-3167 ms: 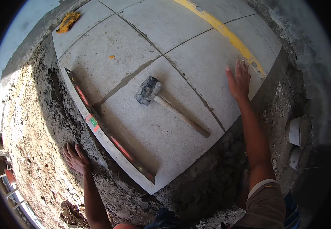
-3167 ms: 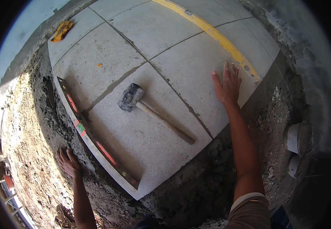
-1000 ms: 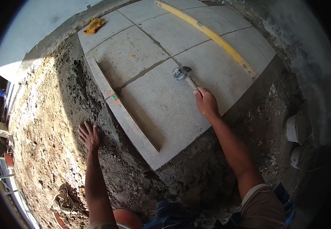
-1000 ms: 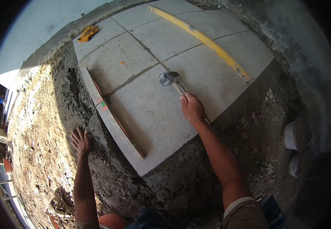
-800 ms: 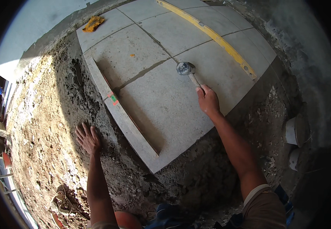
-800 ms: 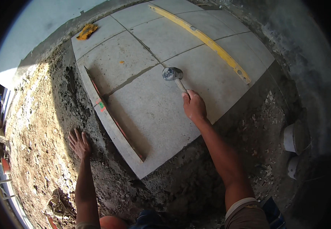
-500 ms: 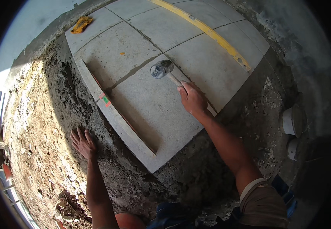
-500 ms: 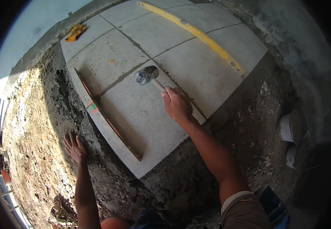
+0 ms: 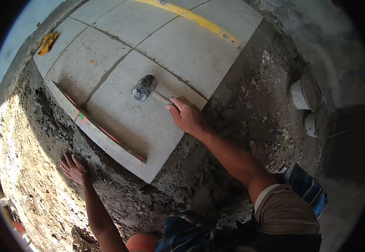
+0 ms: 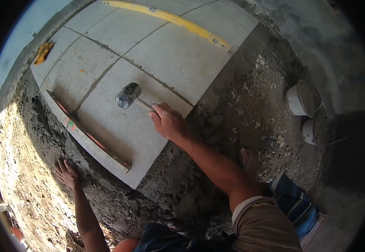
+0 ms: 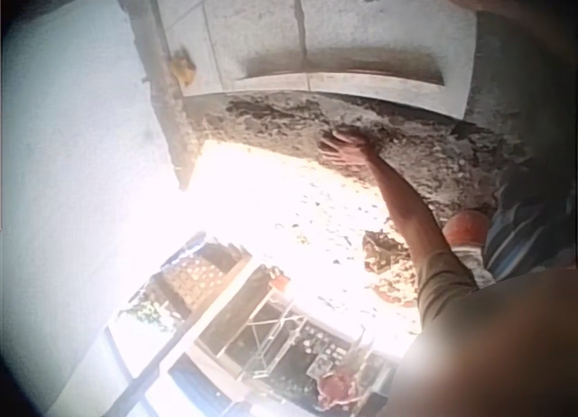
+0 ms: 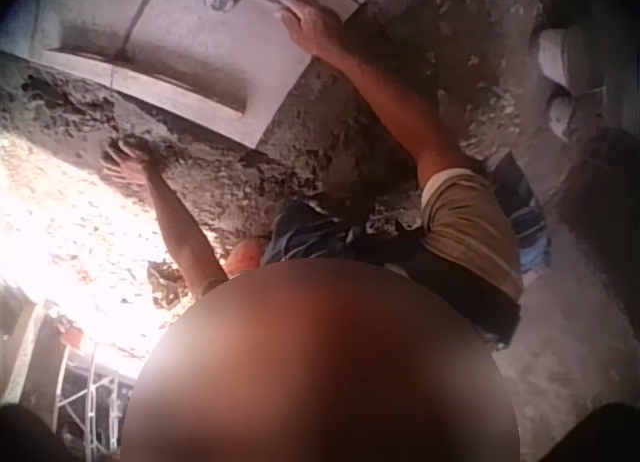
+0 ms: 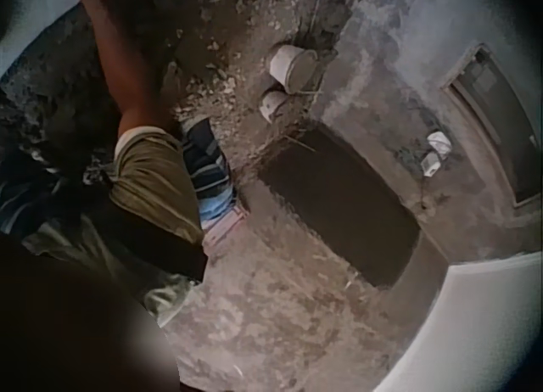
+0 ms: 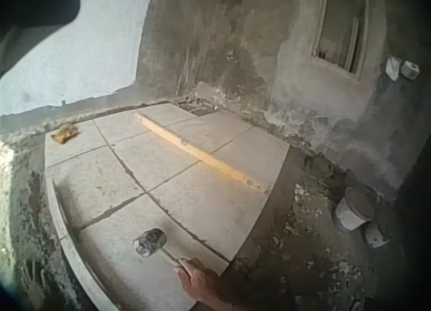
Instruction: Laying ceramic tiles on a floor surface using a rubber mallet and spirit level to ensure a flat finish.
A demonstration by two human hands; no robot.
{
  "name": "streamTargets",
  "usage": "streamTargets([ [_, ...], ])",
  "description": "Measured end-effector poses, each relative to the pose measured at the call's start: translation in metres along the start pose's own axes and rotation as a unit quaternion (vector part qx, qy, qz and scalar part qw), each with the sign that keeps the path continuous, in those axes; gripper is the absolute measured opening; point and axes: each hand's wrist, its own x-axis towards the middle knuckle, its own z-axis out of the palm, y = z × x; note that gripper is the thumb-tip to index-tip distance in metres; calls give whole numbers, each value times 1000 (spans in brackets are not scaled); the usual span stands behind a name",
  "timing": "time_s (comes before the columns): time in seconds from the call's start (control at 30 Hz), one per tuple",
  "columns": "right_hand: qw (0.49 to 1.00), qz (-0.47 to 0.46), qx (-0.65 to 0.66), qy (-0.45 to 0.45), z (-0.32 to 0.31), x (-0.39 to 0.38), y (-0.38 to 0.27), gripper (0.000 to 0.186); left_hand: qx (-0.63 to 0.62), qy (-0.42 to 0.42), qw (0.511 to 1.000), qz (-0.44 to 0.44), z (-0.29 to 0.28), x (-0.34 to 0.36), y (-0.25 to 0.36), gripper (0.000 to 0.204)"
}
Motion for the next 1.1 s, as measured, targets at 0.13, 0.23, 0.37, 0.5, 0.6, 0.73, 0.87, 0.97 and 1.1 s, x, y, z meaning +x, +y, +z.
streamTargets([
  [0.13,999,20,-23,18,-12,5,18,36,-6,6,1000,-3,-5,-3,-5,67],
  [0.23,995,57,-65,41,-27,27,44,38,4,8,1000,4,-4,-2,-5,65],
  [0.37,981,89,-162,56,-55,84,100,41,-18,-2,1000,3,-1,-3,5,68],
  [0.5,965,133,-224,28,-86,153,132,44,-43,-5,999,3,2,-8,11,69],
  [0.6,939,136,-316,-7,-93,174,124,44,-54,-12,998,3,2,-9,11,70],
  [0.73,967,-53,-249,-29,-37,151,71,50,23,-47,999,-3,7,4,-58,69],
  [0.87,968,-120,-210,-74,-23,83,65,57,-236,-38,971,18,-9,-6,12,59],
  [0.97,958,-177,-201,-99,-3,59,39,62,-612,-35,777,-141,-105,-38,118,50],
  [1.1,946,-149,-246,-147,29,49,12,73,-670,-132,719,-128,-138,-73,173,61],
])
